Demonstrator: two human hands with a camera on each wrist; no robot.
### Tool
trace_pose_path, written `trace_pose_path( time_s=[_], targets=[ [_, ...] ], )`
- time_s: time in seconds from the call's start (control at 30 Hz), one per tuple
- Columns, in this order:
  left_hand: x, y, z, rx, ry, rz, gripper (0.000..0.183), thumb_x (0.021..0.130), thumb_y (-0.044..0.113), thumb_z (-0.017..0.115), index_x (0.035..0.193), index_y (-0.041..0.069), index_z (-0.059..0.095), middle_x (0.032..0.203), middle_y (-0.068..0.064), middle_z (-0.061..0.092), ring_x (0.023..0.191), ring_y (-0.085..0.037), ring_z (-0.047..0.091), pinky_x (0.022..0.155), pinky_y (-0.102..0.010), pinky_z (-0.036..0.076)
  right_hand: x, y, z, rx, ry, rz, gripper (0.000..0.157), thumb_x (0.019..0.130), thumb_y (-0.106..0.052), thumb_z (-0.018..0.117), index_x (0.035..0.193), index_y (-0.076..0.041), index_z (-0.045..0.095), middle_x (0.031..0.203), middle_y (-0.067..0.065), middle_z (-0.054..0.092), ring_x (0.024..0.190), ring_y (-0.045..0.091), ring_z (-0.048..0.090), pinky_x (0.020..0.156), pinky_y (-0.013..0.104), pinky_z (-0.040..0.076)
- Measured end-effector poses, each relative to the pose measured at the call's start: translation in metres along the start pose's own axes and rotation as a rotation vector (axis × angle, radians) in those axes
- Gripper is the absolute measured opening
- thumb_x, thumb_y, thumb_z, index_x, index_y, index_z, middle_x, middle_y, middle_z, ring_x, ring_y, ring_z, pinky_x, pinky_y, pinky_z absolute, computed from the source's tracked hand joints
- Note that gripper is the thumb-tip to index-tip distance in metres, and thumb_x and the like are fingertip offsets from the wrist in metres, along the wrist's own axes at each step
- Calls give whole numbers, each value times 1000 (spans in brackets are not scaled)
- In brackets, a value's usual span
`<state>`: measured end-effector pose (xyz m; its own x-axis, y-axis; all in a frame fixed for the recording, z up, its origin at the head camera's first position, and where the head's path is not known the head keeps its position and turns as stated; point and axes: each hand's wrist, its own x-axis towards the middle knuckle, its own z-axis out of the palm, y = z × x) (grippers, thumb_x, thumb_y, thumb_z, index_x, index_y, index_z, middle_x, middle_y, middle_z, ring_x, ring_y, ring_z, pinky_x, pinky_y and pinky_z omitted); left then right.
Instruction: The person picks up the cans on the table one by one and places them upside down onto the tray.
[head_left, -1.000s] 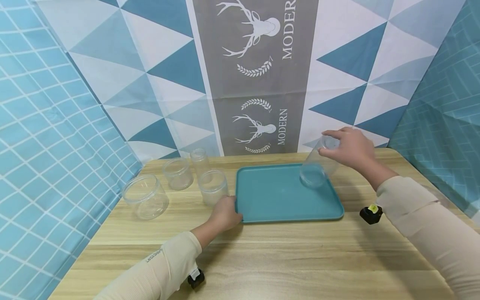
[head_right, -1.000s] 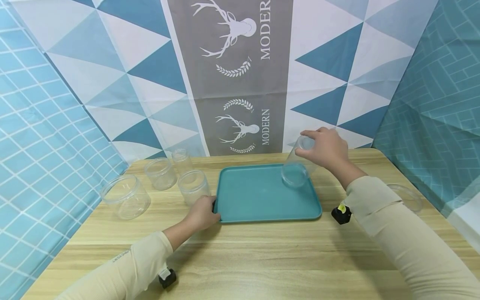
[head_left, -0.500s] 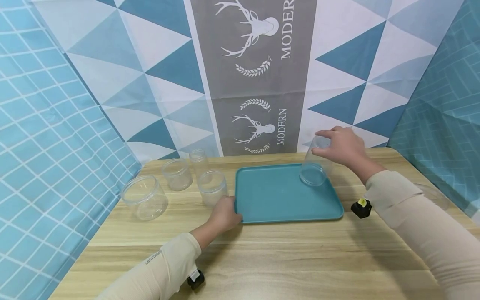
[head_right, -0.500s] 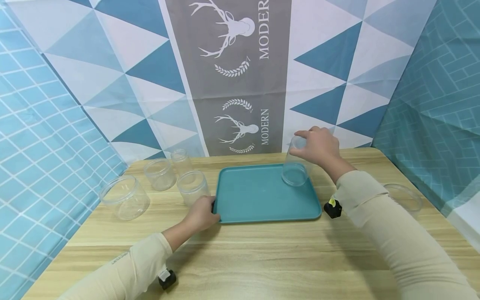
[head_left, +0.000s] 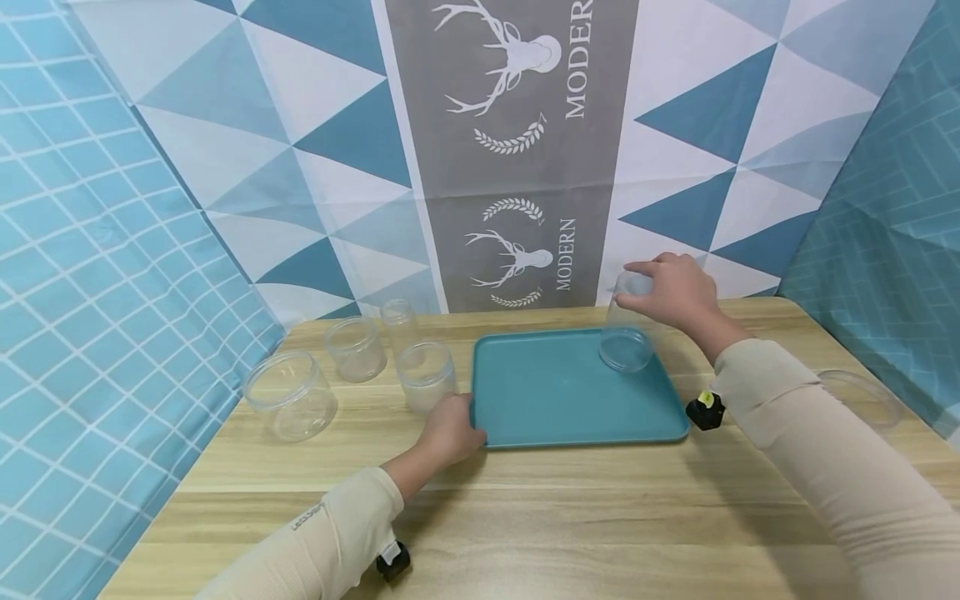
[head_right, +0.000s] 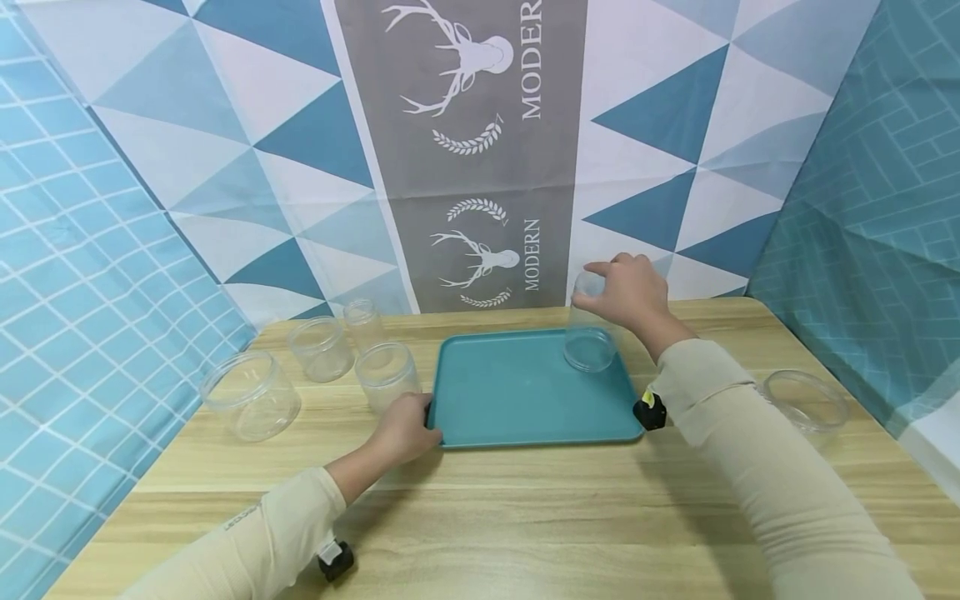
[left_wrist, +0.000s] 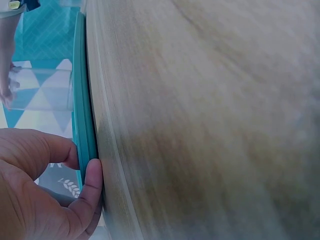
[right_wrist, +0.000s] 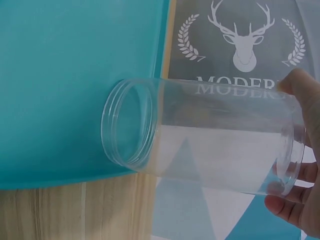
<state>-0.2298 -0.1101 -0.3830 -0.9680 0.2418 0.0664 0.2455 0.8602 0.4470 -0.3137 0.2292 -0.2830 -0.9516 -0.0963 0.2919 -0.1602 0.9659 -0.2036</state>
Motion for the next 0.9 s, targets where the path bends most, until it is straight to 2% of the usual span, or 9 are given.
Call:
trace_pose_path(
  time_s=[0.13, 0.3, 0.57, 0.9],
  targets=[
    [0, 0, 0, -10, -4, -14, 55, 73, 3, 73, 122, -16, 56, 113, -25, 61, 108, -34, 57, 93, -46, 49, 3, -4, 2, 3, -7, -14, 67, 84, -51, 62, 139, -14, 56, 131, 26, 51, 115, 48, 46, 61, 52, 52],
    [0, -1, 1, -13, -10, -25, 59, 74, 4, 73, 125, -16, 54, 118, -27, 59, 114, -37, 55, 96, -46, 48, 6, -7, 2, -18, -30, -34, 67, 85, -50, 63, 139, -12, 55, 132, 27, 51, 114, 49, 47, 58, 49, 52],
    [1, -1, 2, -5, -17, -33, 59, 73, 5, 73, 125, -16, 54, 118, -26, 59, 113, -36, 56, 96, -46, 48, 9, -10, 0, -46, -81, -53, 69, 87, -53, 61, 141, -10, 53, 136, 28, 48, 118, 49, 45, 65, 54, 53],
    [1, 0, 1, -1, -26, -32, 57, 75, 5, 73, 125, -16, 54, 117, -25, 60, 113, -34, 56, 95, -45, 49, 8, -12, -3, -56, -84, -57, 72, 87, -56, 59, 141, -9, 52, 136, 29, 47, 118, 49, 46, 66, 55, 53]
  ],
)
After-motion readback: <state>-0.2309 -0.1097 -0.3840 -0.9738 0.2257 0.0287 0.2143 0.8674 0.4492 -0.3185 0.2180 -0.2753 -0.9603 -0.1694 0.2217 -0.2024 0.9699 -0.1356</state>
